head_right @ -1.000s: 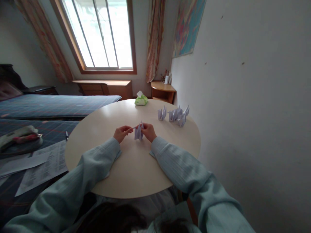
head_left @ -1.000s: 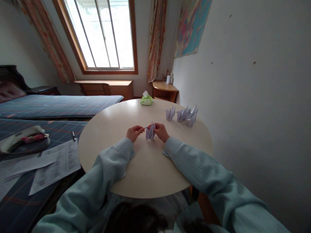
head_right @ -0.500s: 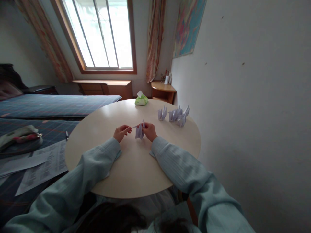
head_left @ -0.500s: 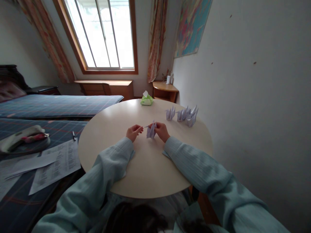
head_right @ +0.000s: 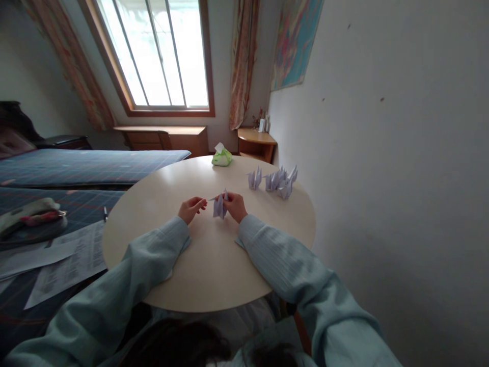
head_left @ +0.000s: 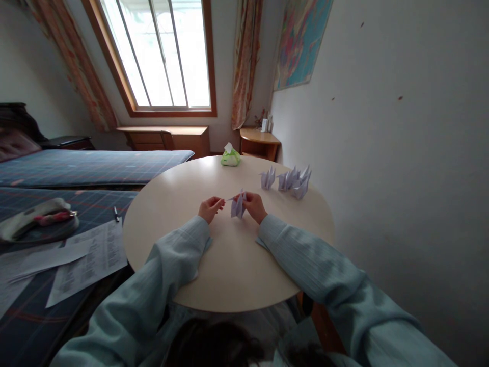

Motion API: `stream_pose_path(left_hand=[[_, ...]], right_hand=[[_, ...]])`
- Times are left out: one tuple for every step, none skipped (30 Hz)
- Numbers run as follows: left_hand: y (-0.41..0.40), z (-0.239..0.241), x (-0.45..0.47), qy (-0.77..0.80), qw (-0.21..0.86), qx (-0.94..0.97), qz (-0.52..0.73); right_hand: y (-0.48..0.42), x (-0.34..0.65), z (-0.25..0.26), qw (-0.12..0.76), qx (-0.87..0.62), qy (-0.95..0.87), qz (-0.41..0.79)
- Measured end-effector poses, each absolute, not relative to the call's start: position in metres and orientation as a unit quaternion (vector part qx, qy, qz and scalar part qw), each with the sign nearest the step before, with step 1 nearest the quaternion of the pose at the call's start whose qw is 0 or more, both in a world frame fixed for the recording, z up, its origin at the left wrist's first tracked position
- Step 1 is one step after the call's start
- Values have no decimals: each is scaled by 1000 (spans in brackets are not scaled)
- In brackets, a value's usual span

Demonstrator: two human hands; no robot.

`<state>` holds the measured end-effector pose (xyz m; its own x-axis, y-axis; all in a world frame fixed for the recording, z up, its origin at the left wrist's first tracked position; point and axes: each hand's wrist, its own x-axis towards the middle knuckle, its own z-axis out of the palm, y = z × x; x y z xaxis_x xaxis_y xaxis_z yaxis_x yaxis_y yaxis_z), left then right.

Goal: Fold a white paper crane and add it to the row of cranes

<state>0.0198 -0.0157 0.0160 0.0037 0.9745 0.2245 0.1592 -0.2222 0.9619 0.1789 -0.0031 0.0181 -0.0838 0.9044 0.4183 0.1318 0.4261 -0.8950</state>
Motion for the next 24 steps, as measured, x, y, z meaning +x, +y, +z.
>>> stream_pose_path(left_hand=[[-16,16,20,480,397,589,515],[-16,16,20,479,398,590,514],[-16,16,20,479,399,592,511],[-17,16,20,481,397,594,508],[-17,17,20,485,392,597,505],[-18,17,20,489,384,600,504],[-18,17,21,492,375,603,504],[-19,18,21,494,367,605,505],[-19,18,21,494,363,606,507],[-19,18,21,493,362,605,510],[-19,19,21,491,365,602,513],[-19,19,21,489,370,599,515],[-19,19,22,486,376,595,518],[-19,19,22,484,383,591,519],[-19,19,22,483,389,587,521],[-19,18,22,482,396,582,522],[-19,18,22,481,404,578,521],[-19,18,22,480,415,572,520],[-19,18,22,479,429,564,518],[-19,18,23,479,446,553,515],[-19,19,23,481,468,537,511],[-20,19,23,482,493,518,506],[-20,20,23,483,520,496,501],[-20,20,23,481,547,473,495]], right_hand=[[-3,179,18,544,-402,-645,354],[-3,179,18,543,-400,-647,356],[-3,179,18,541,-395,-650,358],[-3,179,18,540,-390,-653,360],[-4,179,18,539,-387,-655,362],[-4,178,18,538,-384,-657,363],[-5,178,18,538,-383,-657,363],[-6,178,19,539,-383,-657,363],[-6,178,19,540,-382,-657,362],[-6,178,20,541,-382,-657,361],[-7,178,20,543,-382,-657,358],[-7,178,20,543,-382,-658,355],[-6,178,20,543,-383,-659,351],[-6,178,20,543,-384,-661,348],[-6,178,20,542,-385,-662,346],[-6,178,19,542,-385,-663,344],[-6,178,19,540,-386,-664,344],[-6,178,19,539,-387,-665,343],[-6,178,18,537,-387,-666,342],[-6,178,18,536,-387,-667,342],[-6,178,18,536,-387,-668,343],[-6,178,18,537,-386,-667,343],[-6,178,18,538,-385,-666,344],[-7,178,18,540,-385,-665,344]])
